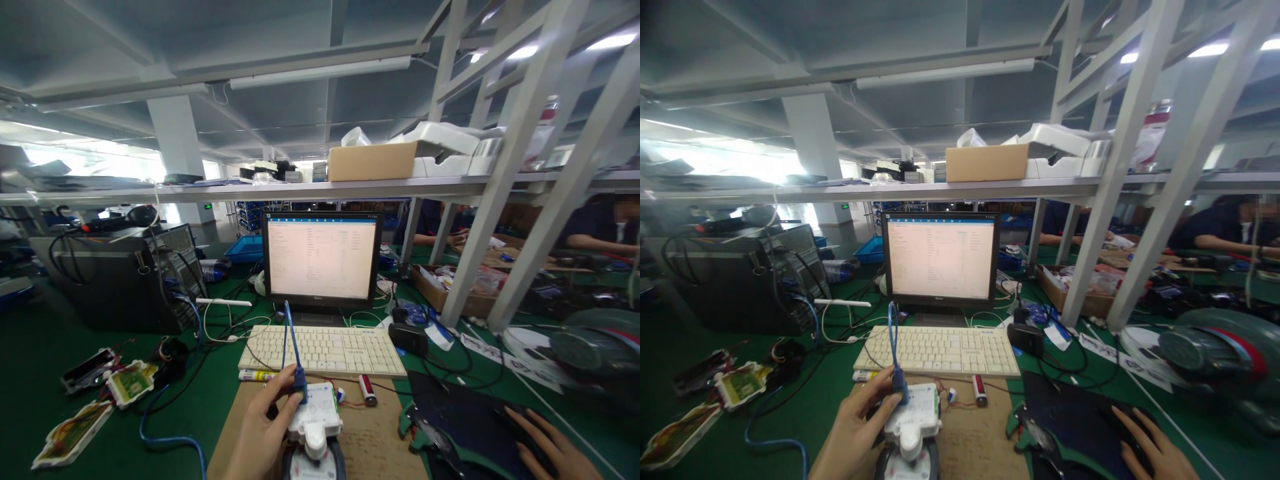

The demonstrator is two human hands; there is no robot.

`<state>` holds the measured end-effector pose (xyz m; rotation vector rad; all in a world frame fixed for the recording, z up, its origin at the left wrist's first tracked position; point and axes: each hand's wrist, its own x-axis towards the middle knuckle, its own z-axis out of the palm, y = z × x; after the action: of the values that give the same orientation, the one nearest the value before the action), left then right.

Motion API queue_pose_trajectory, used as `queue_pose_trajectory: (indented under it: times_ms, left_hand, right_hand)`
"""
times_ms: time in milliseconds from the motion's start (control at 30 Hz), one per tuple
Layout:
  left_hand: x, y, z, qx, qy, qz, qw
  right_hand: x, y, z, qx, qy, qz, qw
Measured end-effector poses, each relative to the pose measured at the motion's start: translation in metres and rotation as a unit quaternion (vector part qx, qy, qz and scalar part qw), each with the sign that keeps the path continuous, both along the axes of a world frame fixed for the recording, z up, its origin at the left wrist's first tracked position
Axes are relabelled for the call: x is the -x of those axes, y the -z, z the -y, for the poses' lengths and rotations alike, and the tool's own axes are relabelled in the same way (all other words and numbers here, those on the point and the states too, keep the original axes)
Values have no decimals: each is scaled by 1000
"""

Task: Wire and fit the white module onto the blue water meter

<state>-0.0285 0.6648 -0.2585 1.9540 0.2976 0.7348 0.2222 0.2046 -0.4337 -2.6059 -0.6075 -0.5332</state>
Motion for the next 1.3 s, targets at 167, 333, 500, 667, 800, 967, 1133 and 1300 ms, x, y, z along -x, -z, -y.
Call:
queue_pose_trajectory:
  times_ms: [167, 333, 500, 667, 800, 967, 1133, 1300]
  left_hand:
    - [-1, 7, -2, 5, -15, -6, 1000]
    - [0, 10, -4, -2, -15, -10, 1000]
    - [-1, 6, -4, -1, -10, -2, 1000]
    - [-1, 6, -2, 12, -10, -4, 1000]
    - [-1, 8, -2, 23, -21, -10, 999]
    - [0, 7, -3, 2, -8, -11, 1000]
    - [1, 6, -4, -5, -12, -7, 1000]
    - [-1, 8, -4, -10, -9, -8, 1000]
  right_hand:
    - [6, -12, -7, -3, 7, -11, 1000]
    - [12, -21, -11, -3, 14, -13, 1000]
    - [13, -21, -10, 6, 19, -4, 1000]
    - [12, -18, -9, 22, 20, -1, 1000]
    - [10, -19, -11, 26, 17, 5, 1000]
    - [12, -24, -14, 21, 13, 4, 1000]
    - [13, -27, -15, 5, 17, 1, 1000]
    - [12, -24, -15, 14, 17, 7, 1000]
